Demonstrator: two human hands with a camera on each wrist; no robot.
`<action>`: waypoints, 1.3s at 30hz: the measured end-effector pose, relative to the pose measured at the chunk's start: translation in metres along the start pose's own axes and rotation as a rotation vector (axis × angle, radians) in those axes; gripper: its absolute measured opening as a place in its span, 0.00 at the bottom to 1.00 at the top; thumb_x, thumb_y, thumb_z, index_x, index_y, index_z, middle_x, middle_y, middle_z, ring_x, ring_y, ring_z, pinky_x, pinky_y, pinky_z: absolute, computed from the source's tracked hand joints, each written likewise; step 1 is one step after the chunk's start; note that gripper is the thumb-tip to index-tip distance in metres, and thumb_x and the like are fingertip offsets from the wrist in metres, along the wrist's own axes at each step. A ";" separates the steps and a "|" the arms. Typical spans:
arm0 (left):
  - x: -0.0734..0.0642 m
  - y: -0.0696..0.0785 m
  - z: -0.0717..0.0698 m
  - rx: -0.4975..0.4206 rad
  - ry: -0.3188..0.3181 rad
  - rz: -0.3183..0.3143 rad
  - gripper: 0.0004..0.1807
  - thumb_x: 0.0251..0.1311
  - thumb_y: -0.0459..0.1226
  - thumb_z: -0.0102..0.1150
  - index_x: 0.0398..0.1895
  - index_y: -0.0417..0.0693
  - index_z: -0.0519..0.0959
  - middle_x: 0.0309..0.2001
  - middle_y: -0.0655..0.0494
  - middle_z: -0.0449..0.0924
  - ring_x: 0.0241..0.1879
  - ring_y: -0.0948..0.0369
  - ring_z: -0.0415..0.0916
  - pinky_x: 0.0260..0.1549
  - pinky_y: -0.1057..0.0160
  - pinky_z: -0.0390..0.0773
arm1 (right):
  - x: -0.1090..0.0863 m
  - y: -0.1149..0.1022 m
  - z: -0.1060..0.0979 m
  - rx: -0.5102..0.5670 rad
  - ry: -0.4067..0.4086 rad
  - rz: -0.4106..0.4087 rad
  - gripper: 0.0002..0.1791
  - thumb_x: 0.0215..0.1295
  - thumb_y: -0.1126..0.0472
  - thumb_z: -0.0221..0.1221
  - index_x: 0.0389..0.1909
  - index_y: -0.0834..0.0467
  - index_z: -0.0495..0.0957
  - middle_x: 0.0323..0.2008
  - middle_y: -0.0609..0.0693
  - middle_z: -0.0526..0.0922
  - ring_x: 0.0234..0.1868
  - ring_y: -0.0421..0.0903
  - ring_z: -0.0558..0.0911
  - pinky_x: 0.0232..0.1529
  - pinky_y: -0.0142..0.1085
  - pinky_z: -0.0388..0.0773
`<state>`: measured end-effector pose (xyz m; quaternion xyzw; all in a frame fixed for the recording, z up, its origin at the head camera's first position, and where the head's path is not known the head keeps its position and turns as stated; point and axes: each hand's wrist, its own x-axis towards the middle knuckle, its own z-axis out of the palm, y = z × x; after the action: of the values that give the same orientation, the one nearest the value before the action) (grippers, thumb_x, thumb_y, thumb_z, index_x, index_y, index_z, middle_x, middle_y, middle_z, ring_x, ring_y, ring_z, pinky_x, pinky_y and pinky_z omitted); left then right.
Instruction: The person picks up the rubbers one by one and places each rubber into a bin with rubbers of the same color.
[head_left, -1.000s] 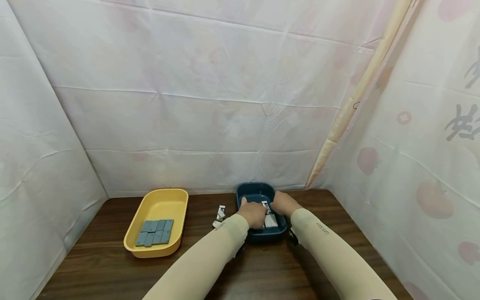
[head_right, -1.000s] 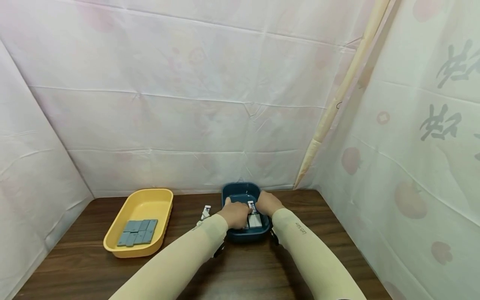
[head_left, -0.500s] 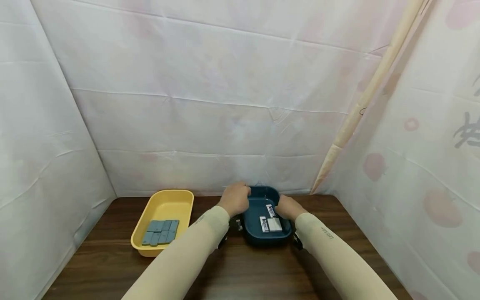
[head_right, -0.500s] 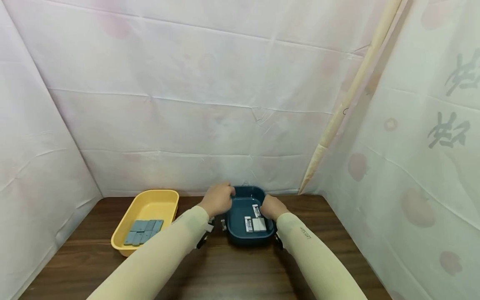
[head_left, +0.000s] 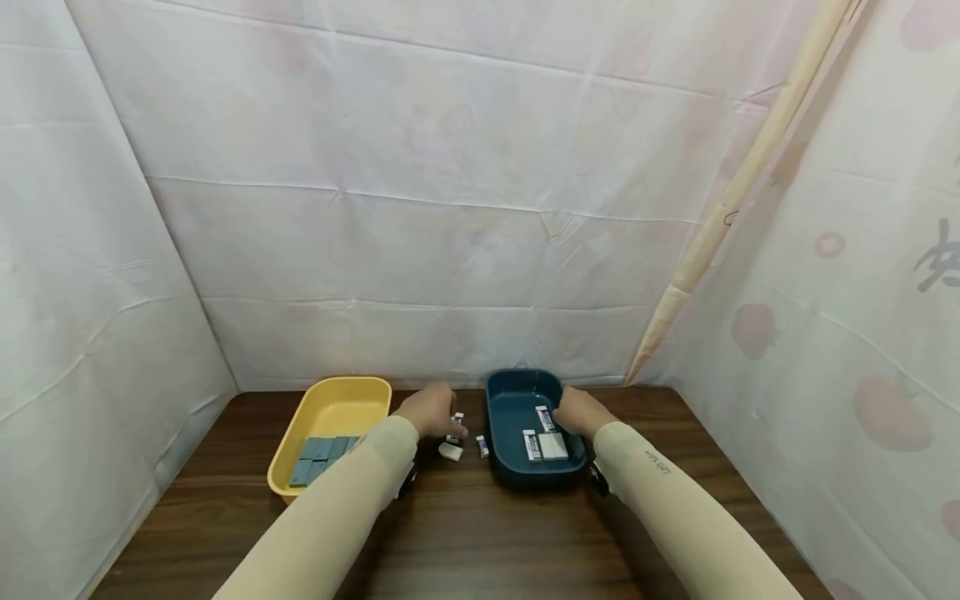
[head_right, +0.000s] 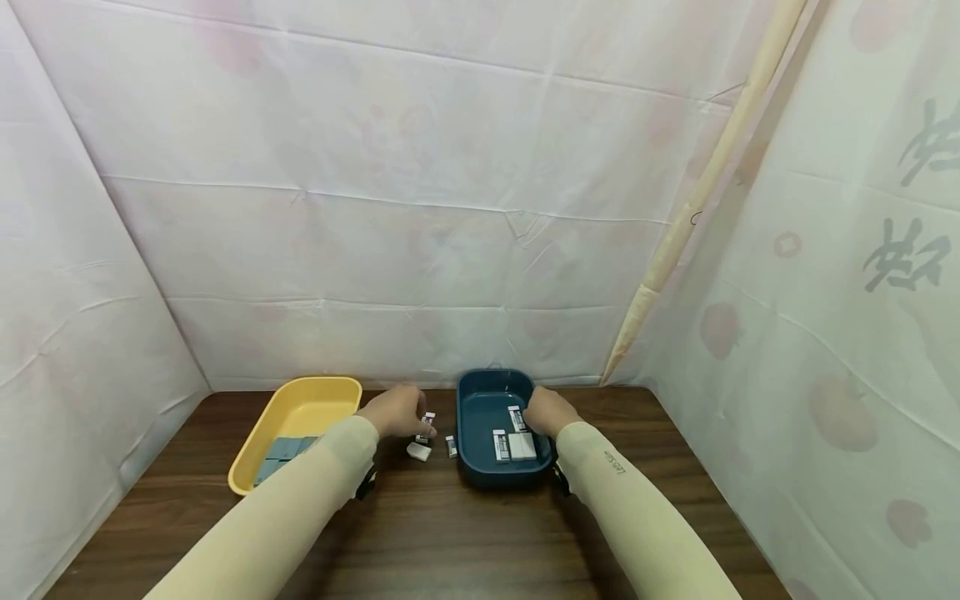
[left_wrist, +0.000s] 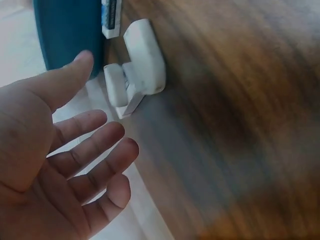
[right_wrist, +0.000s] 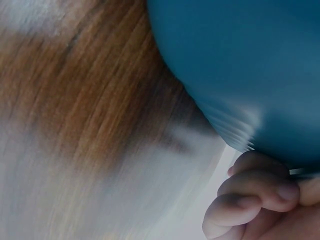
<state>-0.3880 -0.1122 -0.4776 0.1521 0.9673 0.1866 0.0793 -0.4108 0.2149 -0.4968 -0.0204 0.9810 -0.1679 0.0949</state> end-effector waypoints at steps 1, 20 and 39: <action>0.000 -0.001 0.002 -0.003 -0.003 0.002 0.20 0.62 0.51 0.86 0.42 0.48 0.88 0.37 0.57 0.86 0.35 0.58 0.81 0.39 0.52 0.84 | 0.000 0.000 0.000 0.002 -0.001 -0.001 0.36 0.78 0.62 0.59 0.81 0.74 0.67 0.75 0.72 0.79 0.63 0.58 0.87 0.67 0.58 0.84; -0.003 -0.004 0.003 0.003 0.050 0.045 0.08 0.61 0.36 0.79 0.31 0.50 0.85 0.32 0.58 0.85 0.29 0.58 0.77 0.30 0.55 0.78 | 0.002 0.000 -0.003 0.030 -0.011 0.030 0.31 0.78 0.63 0.59 0.77 0.73 0.72 0.69 0.68 0.85 0.53 0.53 0.86 0.60 0.55 0.86; -0.006 0.077 0.003 0.004 0.256 0.210 0.08 0.69 0.38 0.76 0.48 0.47 0.93 0.49 0.53 0.93 0.40 0.60 0.84 0.45 0.54 0.88 | 0.004 0.002 -0.001 0.026 -0.021 0.045 0.35 0.79 0.61 0.59 0.80 0.75 0.68 0.75 0.71 0.79 0.60 0.56 0.86 0.68 0.58 0.84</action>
<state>-0.3613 -0.0446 -0.4503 0.2273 0.9487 0.2099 -0.0648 -0.4147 0.2165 -0.4970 0.0012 0.9779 -0.1781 0.1093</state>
